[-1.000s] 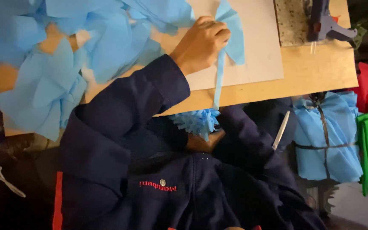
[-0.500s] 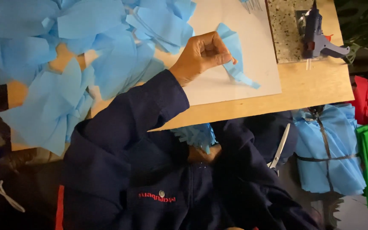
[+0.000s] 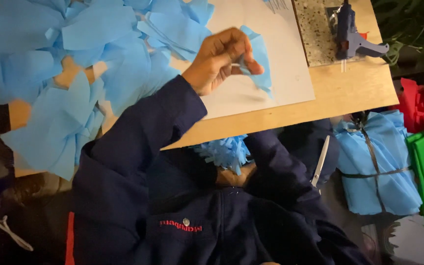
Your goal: Preparing blue fabric elements by gluing them together using a hot glue gun and trimming with scissors.
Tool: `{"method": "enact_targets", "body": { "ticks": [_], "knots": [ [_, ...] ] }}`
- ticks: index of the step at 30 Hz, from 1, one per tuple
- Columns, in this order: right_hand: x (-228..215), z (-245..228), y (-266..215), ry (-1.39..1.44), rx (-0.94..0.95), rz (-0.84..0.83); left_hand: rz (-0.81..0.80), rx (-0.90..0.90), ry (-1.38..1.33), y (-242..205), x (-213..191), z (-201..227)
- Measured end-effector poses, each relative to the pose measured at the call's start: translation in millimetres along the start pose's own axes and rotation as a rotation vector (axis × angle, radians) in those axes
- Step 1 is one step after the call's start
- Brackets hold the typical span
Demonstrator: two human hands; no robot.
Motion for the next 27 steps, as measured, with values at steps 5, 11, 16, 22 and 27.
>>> {"method": "enact_targets", "body": {
  "ticks": [5, 11, 16, 22, 27],
  "knots": [
    [1, 5, -26, 0.044, 0.044, 0.055, 0.032, 0.076, -0.069, -3, 22, 44],
    [-20, -12, -95, 0.335, 0.127, 0.006, 0.056, 0.07, 0.67, -64, 95, 116],
    [-72, -28, -150, 0.863, 0.091, 0.34, 0.087, -0.005, 0.666, -100, 123, 61],
    [-112, -55, -149, 0.605, 0.004, 0.738, 0.417, 0.017, 0.628, -93, 105, -26],
    [-121, -97, -172, -0.062, -0.059, 1.111, 0.592, -0.012, 0.622, -87, 104, -35]
  ]
}}
Point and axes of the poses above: each hand's wrist, its own y-axis towards the middle knuckle, its own x-axis out of the palm, z = x × y, the point moved 10 cm from there along y, towards the middle knuckle, and after that the axes turned 6 degrees about -z, right-handed, at the moved point
